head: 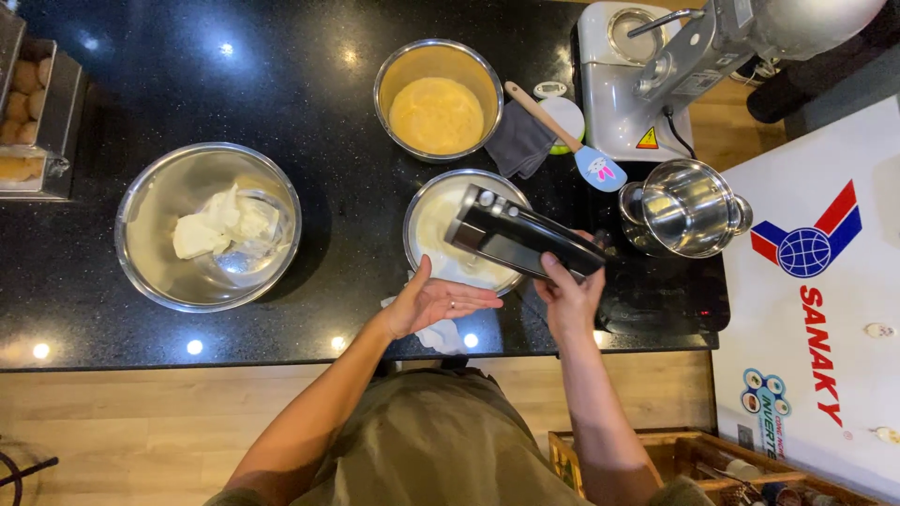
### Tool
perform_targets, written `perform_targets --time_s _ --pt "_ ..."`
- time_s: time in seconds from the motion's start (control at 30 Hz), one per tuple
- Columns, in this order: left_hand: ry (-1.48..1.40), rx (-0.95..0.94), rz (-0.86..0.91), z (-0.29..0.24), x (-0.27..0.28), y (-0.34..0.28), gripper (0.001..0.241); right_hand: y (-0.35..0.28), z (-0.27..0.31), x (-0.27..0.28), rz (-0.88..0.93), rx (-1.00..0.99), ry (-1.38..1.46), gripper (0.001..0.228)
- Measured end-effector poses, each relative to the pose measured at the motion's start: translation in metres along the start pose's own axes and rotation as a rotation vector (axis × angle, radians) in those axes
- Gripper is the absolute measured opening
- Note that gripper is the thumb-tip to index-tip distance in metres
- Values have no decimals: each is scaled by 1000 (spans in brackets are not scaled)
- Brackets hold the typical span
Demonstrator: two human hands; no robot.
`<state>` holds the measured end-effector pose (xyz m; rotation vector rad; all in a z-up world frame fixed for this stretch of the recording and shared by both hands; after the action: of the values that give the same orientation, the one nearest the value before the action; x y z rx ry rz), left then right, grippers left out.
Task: Use an electric hand mixer to whip ingredients in a stainless steel bowl.
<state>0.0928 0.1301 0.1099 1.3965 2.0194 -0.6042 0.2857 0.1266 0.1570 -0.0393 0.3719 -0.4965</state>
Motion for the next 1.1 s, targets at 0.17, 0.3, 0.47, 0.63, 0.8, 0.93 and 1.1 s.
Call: perform_targets --time_s 0.17,0.3,0.47,0.63,0.8,0.93,1.1 --pt "1 -10 8 -2 -2 1 123 14 -20 -31 54 20 25 47" --pt "6 -3 5 -1 -1 2 123 17 -17 -23 44 11 10 48" --pt "2 -23 -5 -2 1 0 120 6 6 0 -4 26 6 48" --pt "-10 -8 -6 2 4 0 121 6 -6 -15 -12 -27 -14 47" --pt "-16 -3 10 2 0 0 121 19 -28 -40 16 -76 -27 51" --pt "-23 -5 12 4 2 1 120 20 -16 -35 91 -4 9 46" --pt "-2 8 -9 2 3 1 120 13 3 -9 30 -5 -3 47"
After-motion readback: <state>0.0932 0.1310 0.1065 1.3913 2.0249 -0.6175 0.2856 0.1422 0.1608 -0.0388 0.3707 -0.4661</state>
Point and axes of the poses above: each hand's wrist, its own y-axis towards the middle knuckle, its own x-axis out of the back of the hand, z = x × y, the point moved 10 cm from there along y, towards the middle knuckle, and after that the axes turned 3 degrees about -y, right-handed, at the moved point
